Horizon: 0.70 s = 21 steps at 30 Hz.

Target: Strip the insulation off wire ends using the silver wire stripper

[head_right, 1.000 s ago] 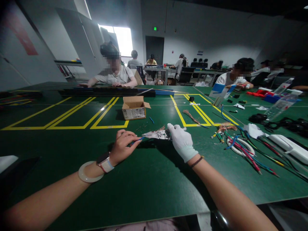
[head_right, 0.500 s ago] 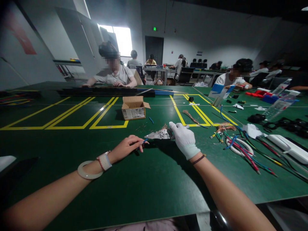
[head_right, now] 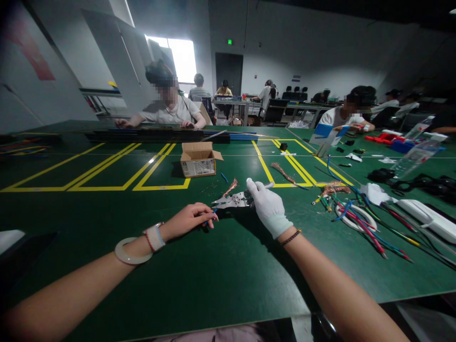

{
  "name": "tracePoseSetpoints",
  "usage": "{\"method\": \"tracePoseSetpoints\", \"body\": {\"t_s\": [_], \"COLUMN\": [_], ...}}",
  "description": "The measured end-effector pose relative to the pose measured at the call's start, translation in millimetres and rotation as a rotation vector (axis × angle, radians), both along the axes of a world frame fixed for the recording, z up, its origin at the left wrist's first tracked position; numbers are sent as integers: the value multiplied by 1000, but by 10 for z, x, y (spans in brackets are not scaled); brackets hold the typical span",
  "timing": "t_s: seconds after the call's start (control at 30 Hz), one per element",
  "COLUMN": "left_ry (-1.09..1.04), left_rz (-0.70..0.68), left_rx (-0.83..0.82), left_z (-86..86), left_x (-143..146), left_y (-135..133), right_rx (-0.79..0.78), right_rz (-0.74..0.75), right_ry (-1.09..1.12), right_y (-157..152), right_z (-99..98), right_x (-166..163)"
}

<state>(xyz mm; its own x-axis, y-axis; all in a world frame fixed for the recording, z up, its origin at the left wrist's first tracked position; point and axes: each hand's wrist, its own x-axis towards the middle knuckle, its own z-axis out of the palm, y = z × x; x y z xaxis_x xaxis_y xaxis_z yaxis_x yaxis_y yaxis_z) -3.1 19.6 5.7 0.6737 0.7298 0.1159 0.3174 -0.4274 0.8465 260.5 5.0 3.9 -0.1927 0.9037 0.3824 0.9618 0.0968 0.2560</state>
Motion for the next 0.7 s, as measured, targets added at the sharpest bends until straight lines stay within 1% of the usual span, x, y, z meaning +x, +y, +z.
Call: {"method": "tracePoseSetpoints", "body": {"t_s": [0.1, 0.3, 0.53, 0.7], "left_ry": [9, 20, 24, 17], "left_rz": [-5, 4, -8, -4], "left_rx": [16, 122, 174, 260], "left_z": [14, 57, 28, 0], "left_x": [4, 8, -15, -17], "left_y": [-7, -39, -15, 2], "right_rx": [-10, -42, -69, -73], "right_rz": [6, 0, 1, 8], "right_ry": [-20, -39, -55, -20], "right_y": [11, 45, 53, 10], "right_z": [-4, -19, 18, 83], "right_x": [-4, 32, 111, 127]}}
